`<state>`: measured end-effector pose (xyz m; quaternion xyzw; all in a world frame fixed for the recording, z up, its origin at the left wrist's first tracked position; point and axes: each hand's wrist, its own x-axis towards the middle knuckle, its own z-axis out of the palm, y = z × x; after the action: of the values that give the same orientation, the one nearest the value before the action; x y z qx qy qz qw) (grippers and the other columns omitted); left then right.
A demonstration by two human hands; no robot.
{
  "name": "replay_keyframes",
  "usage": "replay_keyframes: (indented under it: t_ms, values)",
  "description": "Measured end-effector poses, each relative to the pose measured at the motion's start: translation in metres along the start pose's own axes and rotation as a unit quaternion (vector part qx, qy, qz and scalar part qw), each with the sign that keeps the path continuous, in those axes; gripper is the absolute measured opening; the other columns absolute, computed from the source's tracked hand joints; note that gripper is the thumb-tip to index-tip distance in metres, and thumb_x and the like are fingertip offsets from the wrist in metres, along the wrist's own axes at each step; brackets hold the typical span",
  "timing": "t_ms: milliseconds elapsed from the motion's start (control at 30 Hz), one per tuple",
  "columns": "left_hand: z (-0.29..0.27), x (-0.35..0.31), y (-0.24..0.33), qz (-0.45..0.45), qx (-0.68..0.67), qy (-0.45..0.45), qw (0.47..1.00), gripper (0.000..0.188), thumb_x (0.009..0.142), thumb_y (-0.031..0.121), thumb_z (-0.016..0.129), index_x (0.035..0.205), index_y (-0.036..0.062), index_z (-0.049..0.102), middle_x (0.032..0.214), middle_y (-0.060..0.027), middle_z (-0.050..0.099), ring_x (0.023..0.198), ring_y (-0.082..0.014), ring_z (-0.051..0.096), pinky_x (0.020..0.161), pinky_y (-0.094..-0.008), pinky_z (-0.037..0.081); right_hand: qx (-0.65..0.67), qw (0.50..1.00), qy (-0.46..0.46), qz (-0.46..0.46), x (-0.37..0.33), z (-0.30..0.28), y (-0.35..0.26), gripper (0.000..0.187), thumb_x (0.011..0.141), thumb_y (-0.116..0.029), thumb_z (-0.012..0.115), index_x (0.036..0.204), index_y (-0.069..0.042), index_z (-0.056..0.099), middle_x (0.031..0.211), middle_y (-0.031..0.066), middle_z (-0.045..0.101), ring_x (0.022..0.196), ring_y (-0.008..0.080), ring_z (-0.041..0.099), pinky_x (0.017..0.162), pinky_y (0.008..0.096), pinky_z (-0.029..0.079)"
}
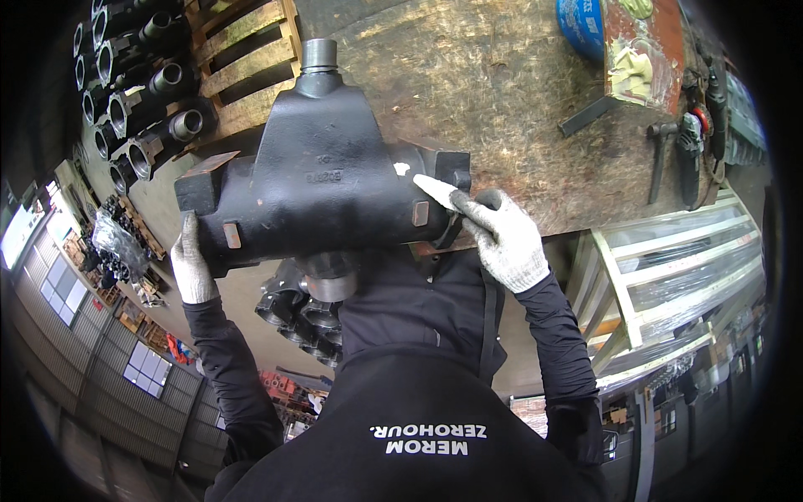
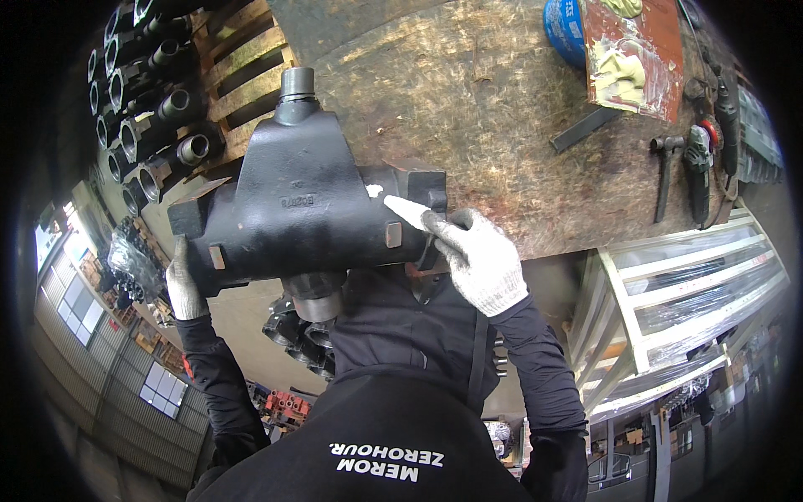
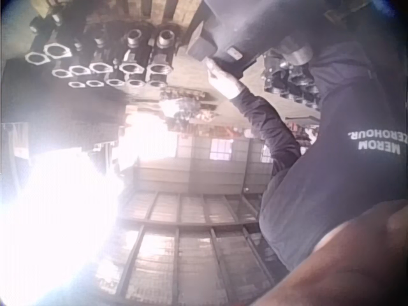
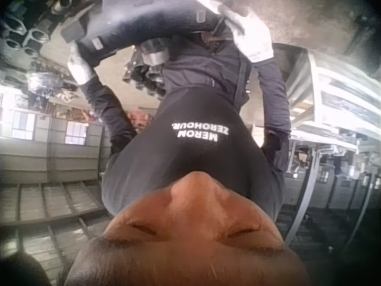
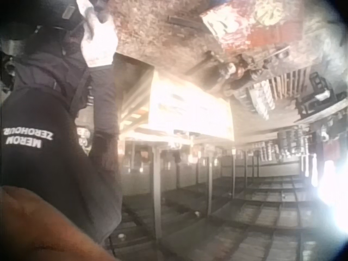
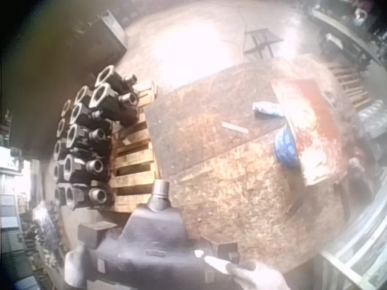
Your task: The person picks up a black metal manifold from a stack, places it on a workbench, and uses a putty knife to spread a white sealant around the flange and ports. After finishing one piece, they place it on a pallet and repeat the process with a second manifold.
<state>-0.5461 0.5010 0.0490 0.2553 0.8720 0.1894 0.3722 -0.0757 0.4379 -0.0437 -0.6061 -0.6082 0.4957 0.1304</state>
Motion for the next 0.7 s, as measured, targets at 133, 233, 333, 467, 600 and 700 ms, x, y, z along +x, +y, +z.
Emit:
replay_keyframes:
  t_ms: [133, 233, 333, 467, 600, 700]
  values:
    - [-0.001, 0.0, 0.0, 0.005, -0.007, 0.004, 1.0, 0.047, 0.105, 0.041, 0.063, 0.116, -0.0041, 0.071, 0.103, -0.0081, 0.073, 0.088, -0.015, 0.069, 0.082, -0.0298, 0.055, -0.016, 1.0, -0.001, -0.019, -0.001, 0.007, 0.009, 0.041, 0.094, -0.015, 0.07, 0.134, -0.024, 0.071, 0.108, 0.0115, 0.068, 0.094, 0.0333, 0.068, 0.082, 0.0419, 0.056]
    - [0.0, -0.001, 0.001, 0.015, -0.008, 0.0, 1.0, 0.046, 0.105, 0.04, 0.062, 0.115, -0.0042, 0.071, 0.103, -0.0078, 0.073, 0.088, -0.0148, 0.069, 0.082, -0.0296, 0.055, -0.035, 0.999, -0.005, -0.022, -0.001, 0.007, 0.011, 0.042, 0.094, -0.017, 0.07, 0.135, -0.025, 0.07, 0.11, 0.012, 0.068, 0.095, 0.0336, 0.068, 0.082, 0.0418, 0.056]
    - [0.002, -0.004, 0.002, 0.04, 0.019, 0.0, 0.999, 0.046, 0.105, 0.04, 0.062, 0.116, -0.0043, 0.071, 0.103, -0.0077, 0.074, 0.088, -0.0148, 0.069, 0.082, -0.0295, 0.055, -0.03, 0.999, -0.011, -0.025, -0.003, 0.006, 0.012, 0.041, 0.095, -0.018, 0.069, 0.136, -0.025, 0.07, 0.111, 0.0127, 0.068, 0.095, 0.0341, 0.068, 0.082, 0.042, 0.056]
    - [0.002, -0.005, 0.002, 0.06, 0.01, -0.003, 0.998, 0.047, 0.106, 0.04, 0.062, 0.118, -0.0041, 0.071, 0.104, -0.008, 0.074, 0.088, -0.0149, 0.07, 0.082, -0.0296, 0.055, -0.052, 0.998, -0.017, -0.021, -0.006, 0.008, 0.009, 0.04, 0.096, -0.019, 0.068, 0.136, -0.025, 0.07, 0.113, 0.0135, 0.068, 0.095, 0.0353, 0.068, 0.081, 0.0434, 0.056]
    - [0.002, -0.005, 0.002, 0.03, 0.001, 0.007, 1.0, 0.046, 0.106, 0.04, 0.062, 0.118, -0.0035, 0.071, 0.104, -0.0083, 0.074, 0.088, -0.015, 0.069, 0.082, -0.0296, 0.055, -0.055, 0.998, -0.033, 0.004, -0.013, 0.004, 0.002, 0.039, 0.096, -0.018, 0.068, 0.135, -0.023, 0.07, 0.113, 0.0144, 0.067, 0.094, 0.0353, 0.069, 0.08, 0.0432, 0.057]
    - [0.002, -0.006, 0.002, 0.015, -0.011, 0.011, 1.0, 0.046, 0.106, 0.04, 0.062, 0.119, -0.0034, 0.071, 0.106, -0.0086, 0.074, 0.089, -0.0149, 0.069, 0.083, -0.0297, 0.055, -0.022, 0.999, -0.042, 0.019, -0.02, -0.007, -0.002, 0.04, 0.094, -0.015, 0.07, 0.134, -0.021, 0.071, 0.111, 0.0147, 0.067, 0.092, 0.0339, 0.069, 0.078, 0.0413, 0.057]
